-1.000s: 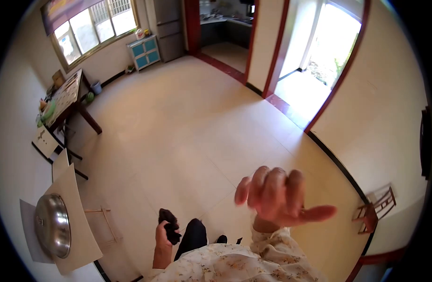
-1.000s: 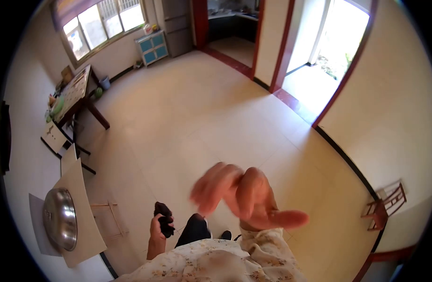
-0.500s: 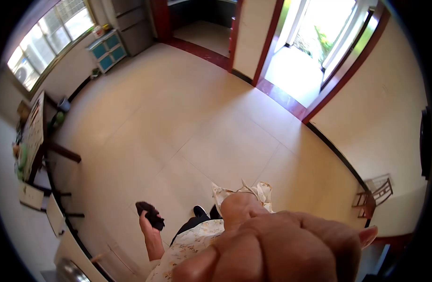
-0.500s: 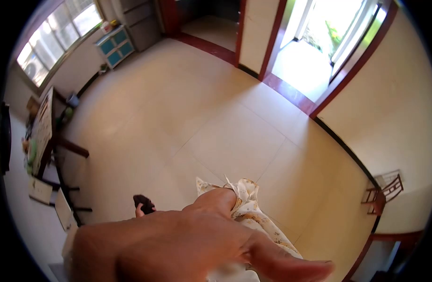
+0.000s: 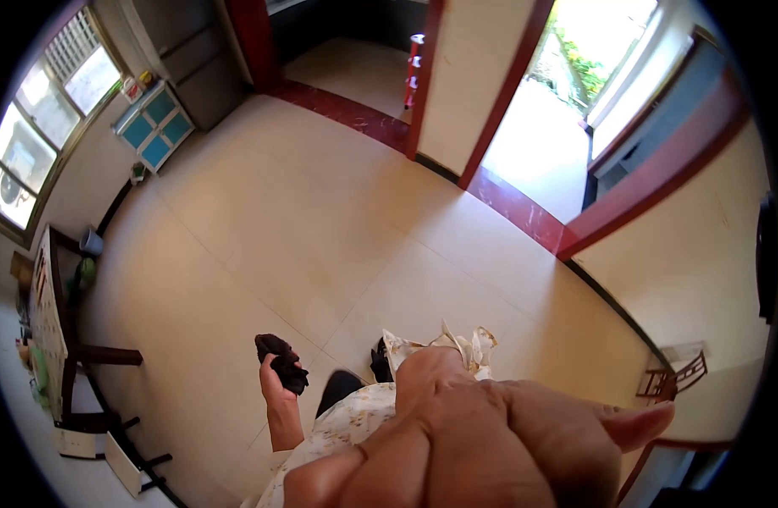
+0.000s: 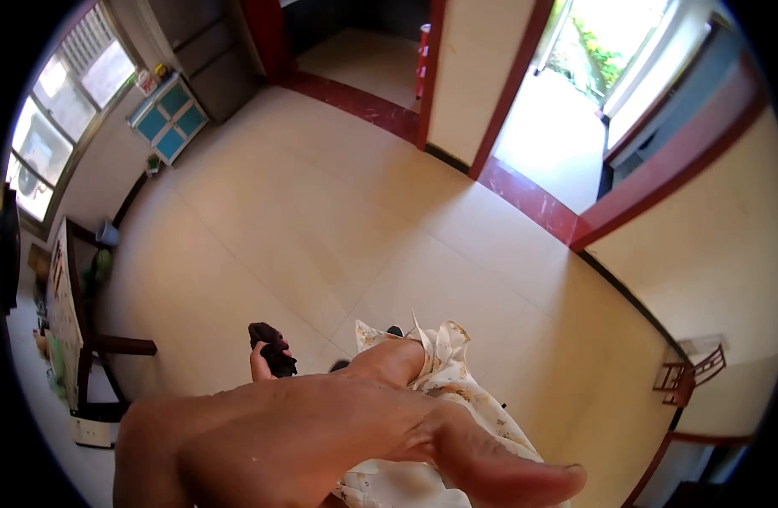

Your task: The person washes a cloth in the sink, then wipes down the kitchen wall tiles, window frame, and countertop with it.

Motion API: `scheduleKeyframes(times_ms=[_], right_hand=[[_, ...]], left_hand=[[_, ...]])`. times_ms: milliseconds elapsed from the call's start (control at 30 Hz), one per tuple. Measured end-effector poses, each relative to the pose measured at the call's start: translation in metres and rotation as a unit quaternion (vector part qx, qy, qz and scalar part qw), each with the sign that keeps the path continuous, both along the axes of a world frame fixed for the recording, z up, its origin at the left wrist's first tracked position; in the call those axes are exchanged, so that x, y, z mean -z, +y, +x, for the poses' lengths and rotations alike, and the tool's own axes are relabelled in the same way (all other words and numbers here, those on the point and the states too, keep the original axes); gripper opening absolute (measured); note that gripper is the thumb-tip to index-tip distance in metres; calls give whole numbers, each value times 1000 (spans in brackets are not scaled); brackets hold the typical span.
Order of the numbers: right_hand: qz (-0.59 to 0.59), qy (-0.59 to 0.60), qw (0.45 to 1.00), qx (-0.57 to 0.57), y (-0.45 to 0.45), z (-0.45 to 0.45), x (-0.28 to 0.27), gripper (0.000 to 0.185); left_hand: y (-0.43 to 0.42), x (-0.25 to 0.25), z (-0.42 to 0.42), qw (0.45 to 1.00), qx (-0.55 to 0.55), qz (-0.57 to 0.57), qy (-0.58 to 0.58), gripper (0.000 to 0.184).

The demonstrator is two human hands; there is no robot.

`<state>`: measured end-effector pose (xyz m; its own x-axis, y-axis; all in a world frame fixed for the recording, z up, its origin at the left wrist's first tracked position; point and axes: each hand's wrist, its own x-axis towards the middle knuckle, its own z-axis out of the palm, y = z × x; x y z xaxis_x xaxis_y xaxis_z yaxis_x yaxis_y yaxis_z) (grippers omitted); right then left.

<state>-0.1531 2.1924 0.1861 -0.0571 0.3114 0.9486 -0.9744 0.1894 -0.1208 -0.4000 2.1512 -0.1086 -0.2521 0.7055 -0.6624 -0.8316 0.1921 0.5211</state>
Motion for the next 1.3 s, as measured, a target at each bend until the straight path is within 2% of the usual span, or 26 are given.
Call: scheduleKeyframes(times_ms=[133, 300, 400, 533, 600, 767, 900, 1000, 1167, 1300], right_hand=[[-13, -6, 999, -49, 107, -25, -5, 53], [-20, -12, 997, -77, 233, -63, 13, 52], [-27, -22, 997, -73, 317, -92, 26, 51], [-27, -35, 997, -60, 426, -132, 21, 50], [-27, -35, 998, -52, 478, -146, 21, 50], [-48, -33, 998, -4, 590, -162, 23, 49], [-45, -38, 998, 30, 687, -163, 30, 48], [-31, -39, 998, 38, 760, -161, 33, 47], [-18, -37, 999, 30, 876, -169, 28, 46], [-33, -51, 998, -8, 946, -196, 38, 45]], left_hand=[[63, -12, -17, 998, -63, -15, 12, 25], [140, 32, -69, 992, -121, -47, -1, 24], [214, 58, -99, 989, -137, -46, 3, 24], [341, 43, -138, 988, -144, -43, -19, 24], [407, 36, -150, 991, -131, -29, -1, 25], [591, -1, -162, 996, -18, -36, 78, 28], [725, -17, -154, 995, 77, -12, 66, 29], [802, -6, -145, 995, 45, -14, 83, 23], [894, 21, -156, 998, -20, -23, 58, 24], [914, 39, -191, 999, -11, -40, 4, 23]])
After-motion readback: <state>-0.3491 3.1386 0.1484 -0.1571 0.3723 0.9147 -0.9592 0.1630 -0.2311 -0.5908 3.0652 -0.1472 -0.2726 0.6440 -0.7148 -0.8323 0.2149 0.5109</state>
